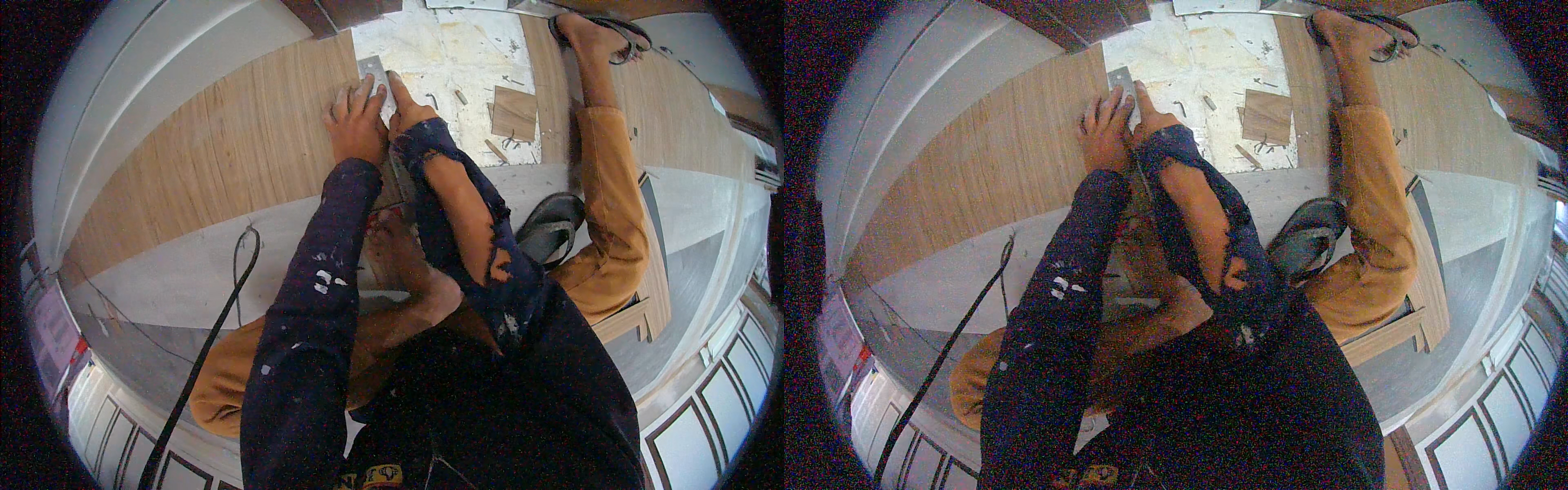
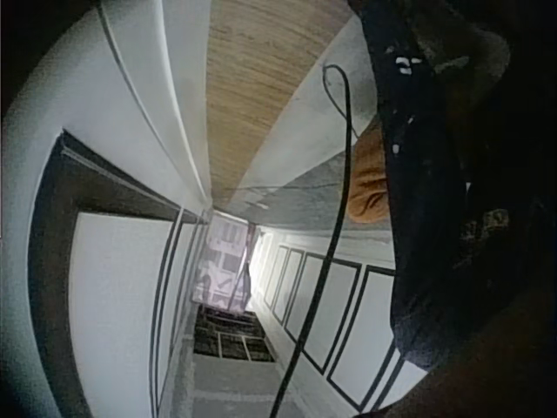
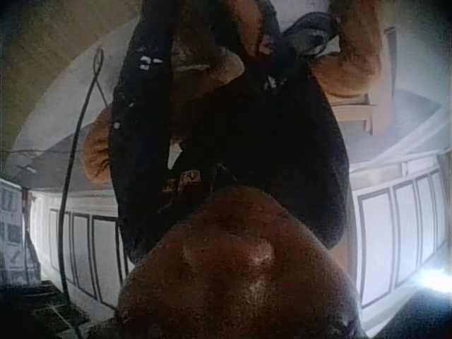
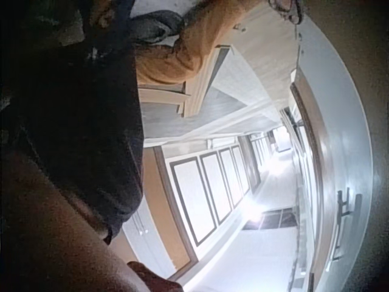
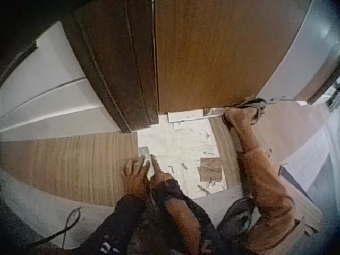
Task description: The person uses a utility knife and a metal ruler to score and cut a strip from a flooring tile while sitting on the floor, then fits the cut piece against the wall.
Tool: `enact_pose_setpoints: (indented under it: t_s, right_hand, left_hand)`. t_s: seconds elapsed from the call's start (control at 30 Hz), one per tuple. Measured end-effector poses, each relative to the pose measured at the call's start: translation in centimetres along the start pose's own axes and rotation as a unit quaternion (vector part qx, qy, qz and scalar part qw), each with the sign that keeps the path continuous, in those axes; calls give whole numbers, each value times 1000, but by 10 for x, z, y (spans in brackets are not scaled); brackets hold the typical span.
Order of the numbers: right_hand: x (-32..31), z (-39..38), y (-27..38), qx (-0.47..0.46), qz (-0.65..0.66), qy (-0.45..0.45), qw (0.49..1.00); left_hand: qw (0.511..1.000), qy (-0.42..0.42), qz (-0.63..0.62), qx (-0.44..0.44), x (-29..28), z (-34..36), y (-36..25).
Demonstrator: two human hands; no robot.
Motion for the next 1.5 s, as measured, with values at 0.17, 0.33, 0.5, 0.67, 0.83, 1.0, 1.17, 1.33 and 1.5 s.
enact_pose_setpoints:
  t_s: [0.17,0.33,0.5,0.67,0.83,1.0,1.17,1.33,1.5]
  right_hand:
    - [2,13,-4,11,-21,-17,1000]
    - [6,2,3,-15,-27,-25,999]
    - [5,-25,-13,19,-38,-9,999]
    - [10,-42,-9,28,-24,11,999]
    - [18,-49,-6,41,-15,25,999]
    - [7,-66,-36,72,40,14,996]
    - [-17,-106,-72,79,114,-72,988]
    - [-20,-132,-109,78,106,-67,989]
    - [0,-141,-105,35,108,-66,991]
  left_hand:
    - [1000,24,11,-1,13,4,-7]
    - [1000,-5,20,-5,10,-1,-1]
    - [998,-42,-41,13,2,5,-15]
    - [999,-24,-26,8,2,1,-6]
    - [998,-23,-65,16,-1,0,-9]
    - [999,-19,-45,-8,-10,7,-20]
    - [999,-15,-31,-3,-13,13,-14]
    - [996,26,-35,-74,-9,25,-8]
    - [998,8,-41,-55,-8,34,2]
Point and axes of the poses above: each hand's wrist, its own z-axis towards the middle knuckle, its own x-axis out of the palm, y = z × x, the point moved 9 cm from there along z, towards the middle knuckle, and after that the axes turned 3 degrees about -z, right-handed, at the moved point
